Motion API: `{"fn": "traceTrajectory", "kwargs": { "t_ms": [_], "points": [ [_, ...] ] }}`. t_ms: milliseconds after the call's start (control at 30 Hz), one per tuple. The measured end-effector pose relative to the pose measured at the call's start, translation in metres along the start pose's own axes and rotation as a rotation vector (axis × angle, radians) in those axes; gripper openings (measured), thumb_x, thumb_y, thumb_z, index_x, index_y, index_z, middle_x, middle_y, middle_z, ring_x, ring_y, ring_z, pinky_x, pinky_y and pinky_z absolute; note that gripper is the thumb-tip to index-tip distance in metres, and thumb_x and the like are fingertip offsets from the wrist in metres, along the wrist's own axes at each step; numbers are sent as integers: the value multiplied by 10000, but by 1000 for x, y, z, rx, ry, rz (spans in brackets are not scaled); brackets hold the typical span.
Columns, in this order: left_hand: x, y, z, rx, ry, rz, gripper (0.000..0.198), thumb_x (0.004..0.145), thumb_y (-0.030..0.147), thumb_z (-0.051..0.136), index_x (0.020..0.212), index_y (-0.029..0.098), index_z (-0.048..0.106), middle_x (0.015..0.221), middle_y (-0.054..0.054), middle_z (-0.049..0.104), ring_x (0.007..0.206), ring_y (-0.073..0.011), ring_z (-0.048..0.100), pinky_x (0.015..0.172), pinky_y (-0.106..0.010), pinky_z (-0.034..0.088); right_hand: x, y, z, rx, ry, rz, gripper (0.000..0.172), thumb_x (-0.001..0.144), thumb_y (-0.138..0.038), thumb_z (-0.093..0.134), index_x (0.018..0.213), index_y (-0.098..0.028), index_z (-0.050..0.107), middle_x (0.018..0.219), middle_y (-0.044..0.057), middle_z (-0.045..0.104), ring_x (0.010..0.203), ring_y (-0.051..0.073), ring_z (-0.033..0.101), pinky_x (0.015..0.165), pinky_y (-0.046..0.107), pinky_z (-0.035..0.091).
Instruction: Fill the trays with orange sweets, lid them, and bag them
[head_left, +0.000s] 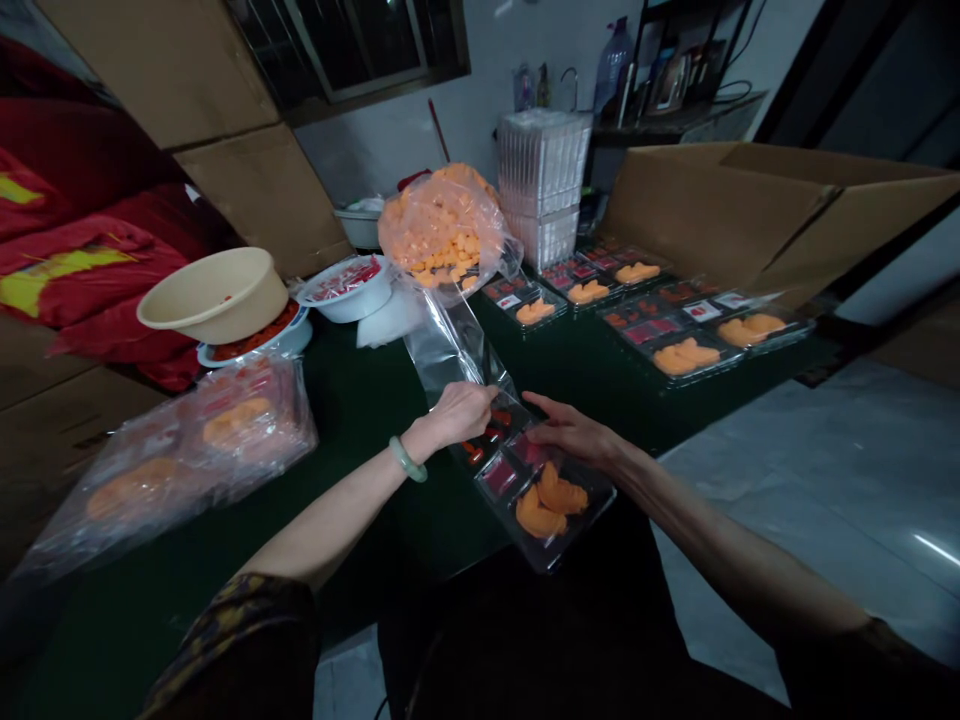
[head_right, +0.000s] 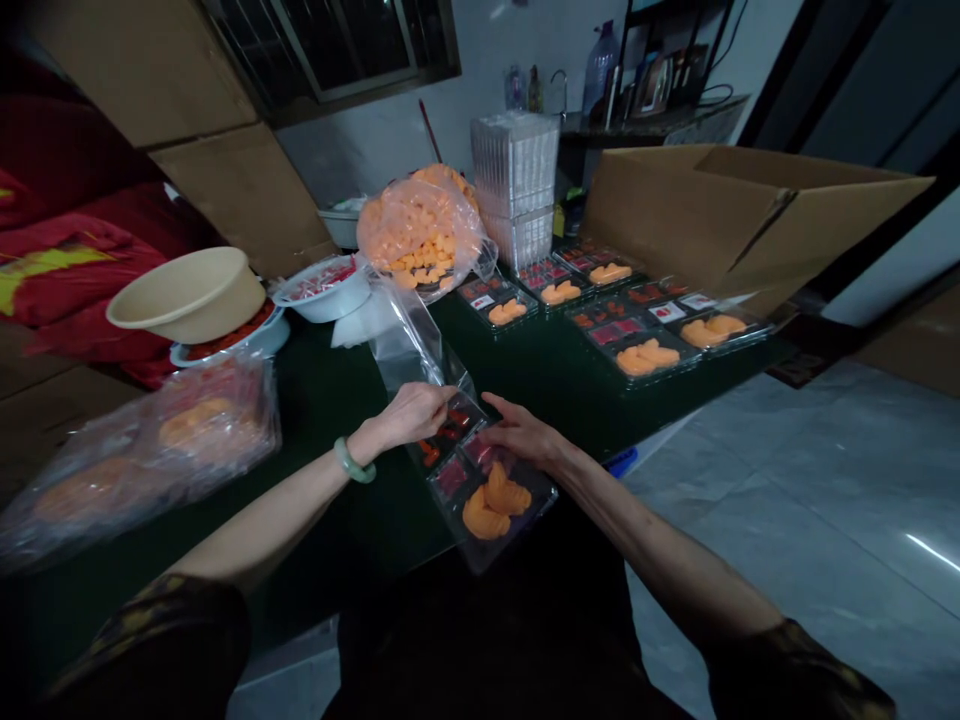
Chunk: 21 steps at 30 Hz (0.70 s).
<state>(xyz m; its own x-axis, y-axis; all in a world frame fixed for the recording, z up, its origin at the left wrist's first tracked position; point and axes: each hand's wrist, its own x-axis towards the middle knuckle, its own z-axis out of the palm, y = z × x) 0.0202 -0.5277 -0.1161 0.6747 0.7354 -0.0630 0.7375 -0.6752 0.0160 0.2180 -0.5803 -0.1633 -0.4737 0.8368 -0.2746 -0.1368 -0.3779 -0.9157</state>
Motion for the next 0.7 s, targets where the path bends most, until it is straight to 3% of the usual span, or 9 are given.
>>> {"fn": "traceTrajectory", "kwargs": {
  "t_ms": [67,133,233,300,400,500,600,700],
  "points": [
    [-2,1,2,0,-9,-6,262,784,113,372,899,152,604,690,-67,621,642,-176,582,595,-267,378,3,1,-2,37,-74,-32,714,702,-200,665,1357,-150,386,716,-3,693,530,113,621,496,211,492],
    [-5,-1,6,-25,1,-11,267,786,124,377,916,162,607,707,-62,619,655,-176,579,609,-268,383,5,4,-4,64,-128,-42,609,698,-196,657,1281,-157,486,747,-4,695,544,103,622,515,205,494],
    [-13,-10,15,-106,75,-69,292,789,153,396,994,179,602,816,-71,623,750,-187,580,668,-277,398,4,6,-6,96,-113,-23,660,696,-197,656,1321,-159,448,677,-20,682,522,110,621,513,217,496],
    [-19,-17,22,-221,151,-207,243,779,188,438,951,181,610,860,-79,606,803,-199,567,697,-288,398,1,6,-7,107,-66,-15,707,696,-206,663,1353,-146,407,614,-26,666,511,122,621,519,230,498],
    [-27,-27,31,-391,200,-430,121,760,244,501,718,169,586,746,-69,569,761,-203,552,671,-298,395,-7,5,-6,146,34,-16,736,690,-226,682,1364,-155,394,591,-23,661,505,138,623,518,247,495],
    [-30,-33,40,-555,166,-536,240,759,324,534,577,169,513,553,-21,488,595,-158,522,566,-266,388,-14,5,-4,235,130,-10,745,669,-220,703,1352,-162,411,591,-15,663,498,139,615,517,248,492],
    [-30,-32,46,-797,126,-581,267,767,376,529,619,155,522,500,10,473,466,-100,468,478,-227,384,-19,7,-1,319,185,0,737,660,-216,711,1339,-177,427,576,-21,655,515,141,614,554,266,504],
    [-30,-28,48,-989,126,-572,189,760,311,522,749,127,566,560,-1,536,477,-85,494,477,-212,414,-20,9,2,370,234,5,726,640,-221,728,1313,-208,458,650,-18,678,549,144,625,603,293,517]
  ]
}}
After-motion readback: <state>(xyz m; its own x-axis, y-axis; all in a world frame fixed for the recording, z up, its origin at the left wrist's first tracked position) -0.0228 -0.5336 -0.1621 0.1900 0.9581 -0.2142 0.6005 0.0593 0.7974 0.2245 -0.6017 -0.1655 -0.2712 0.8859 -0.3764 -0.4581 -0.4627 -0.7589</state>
